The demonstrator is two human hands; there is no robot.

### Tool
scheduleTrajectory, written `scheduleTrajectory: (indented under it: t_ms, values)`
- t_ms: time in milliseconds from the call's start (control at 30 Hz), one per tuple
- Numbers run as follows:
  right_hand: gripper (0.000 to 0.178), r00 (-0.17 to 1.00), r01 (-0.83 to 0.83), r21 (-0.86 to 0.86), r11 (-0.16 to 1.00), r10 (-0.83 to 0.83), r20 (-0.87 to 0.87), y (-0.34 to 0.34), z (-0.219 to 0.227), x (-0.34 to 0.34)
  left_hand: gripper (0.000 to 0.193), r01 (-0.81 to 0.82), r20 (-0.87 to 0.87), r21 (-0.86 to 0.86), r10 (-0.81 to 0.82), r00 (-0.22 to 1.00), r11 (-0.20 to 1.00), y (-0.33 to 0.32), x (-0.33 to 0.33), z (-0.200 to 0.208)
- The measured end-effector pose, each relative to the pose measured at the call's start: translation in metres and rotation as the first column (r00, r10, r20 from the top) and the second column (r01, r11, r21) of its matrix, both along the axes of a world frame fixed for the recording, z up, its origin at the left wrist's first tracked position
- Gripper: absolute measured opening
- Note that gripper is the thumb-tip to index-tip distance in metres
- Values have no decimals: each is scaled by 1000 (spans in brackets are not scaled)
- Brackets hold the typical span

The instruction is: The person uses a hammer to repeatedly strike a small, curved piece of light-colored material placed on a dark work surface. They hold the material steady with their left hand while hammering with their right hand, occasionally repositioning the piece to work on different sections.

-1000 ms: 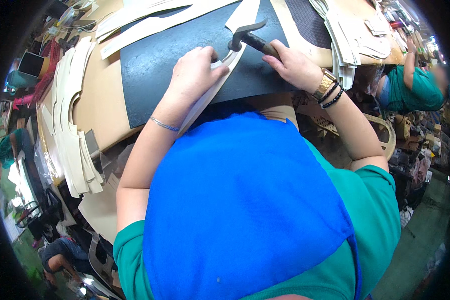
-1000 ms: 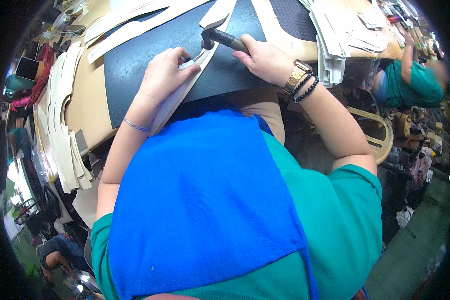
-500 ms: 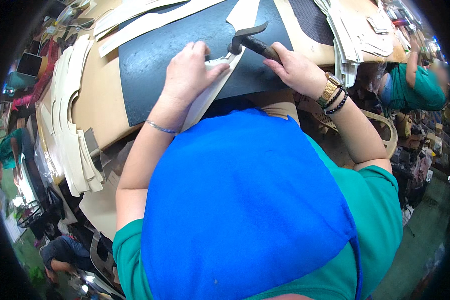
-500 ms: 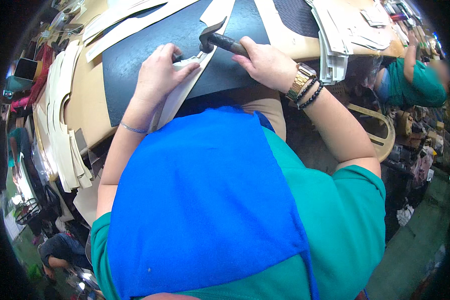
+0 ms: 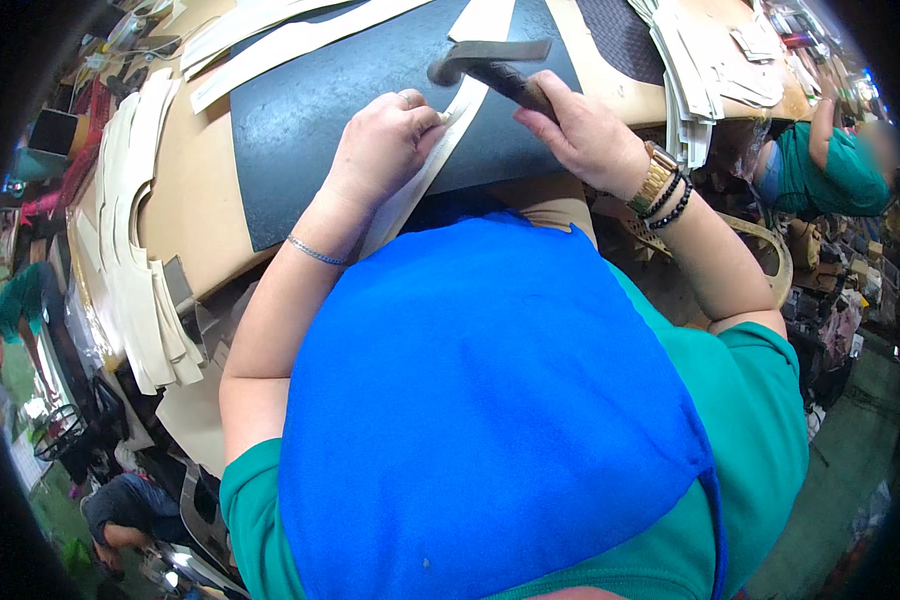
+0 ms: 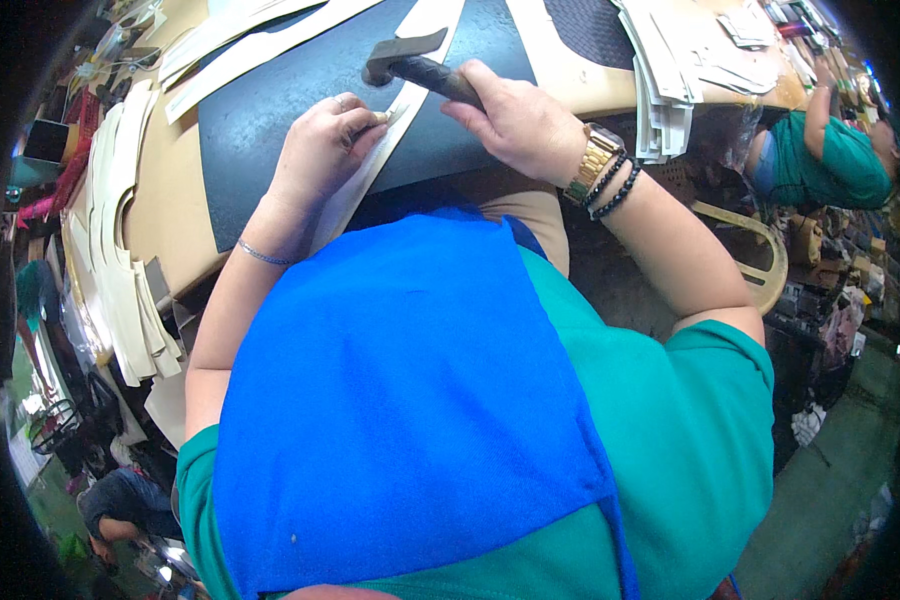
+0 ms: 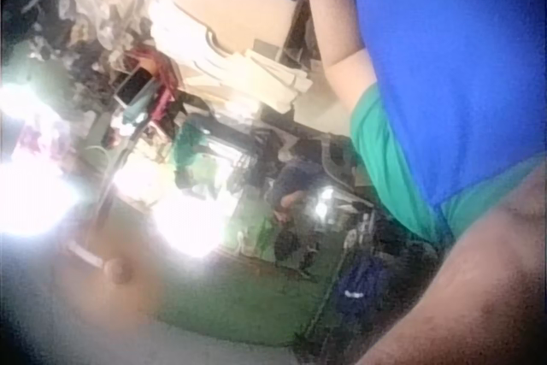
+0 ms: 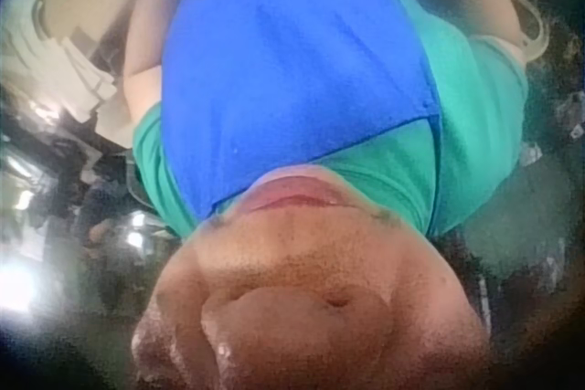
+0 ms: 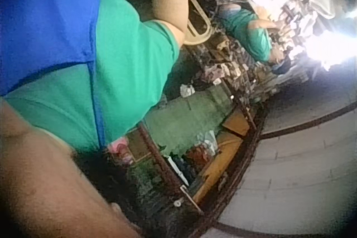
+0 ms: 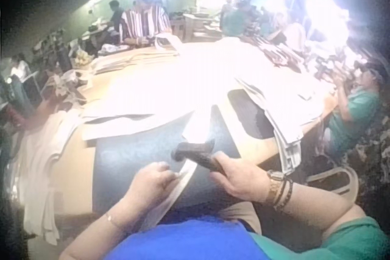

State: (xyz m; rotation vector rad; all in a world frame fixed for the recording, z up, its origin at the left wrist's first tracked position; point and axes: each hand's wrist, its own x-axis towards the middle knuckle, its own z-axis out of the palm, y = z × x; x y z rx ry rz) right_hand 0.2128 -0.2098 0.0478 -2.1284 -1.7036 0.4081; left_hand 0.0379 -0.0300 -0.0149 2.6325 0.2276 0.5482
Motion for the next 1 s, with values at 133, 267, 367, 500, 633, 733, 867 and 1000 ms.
scheduleTrajectory:
  t_ms: [133, 267, 367, 500, 633, 733, 867, 1000]
  values:
    - [33, 997, 8, -186, 982, 6, 75, -3, -2, 0, 17, -54, -6, -109, 54, 999, 993, 1, -2, 3]
    - [32, 1000, -17, -160, 987, 20, 20, 1, 2, 6, 20, -61, -223, -288, -6, 975, 956, 15, -4, 14]
    - [31, 995, -16, -46, 999, 11, -100, 0, -2, 3, 13, -7, -226, -220, -44, 973, 975, 14, -5, 21]
    - [32, 999, -36, -189, 981, 40, 21, 3, 9, -4, 6, 65, -102, 52, -59, 993, 997, 13, -12, 13]
    - [32, 999, -35, -32, 999, 35, 1, -2, -4, -7, 12, 107, -42, 152, -101, 994, 983, 11, -12, 10]
    - [32, 997, -11, -197, 980, 25, 70, -4, -6, -11, 11, 115, -94, 46, -111, 989, 992, 18, -13, 12]
    - [32, 999, -27, -187, 982, 22, -27, 2, 4, -6, 9, 60, -220, -279, -124, 968, 958, 28, -13, 20]
    - [31, 978, 9, -41, 999, -17, -208, 3, 3, -9, 9, 173, -140, -66, -180, 974, 983, 30, -15, 18]
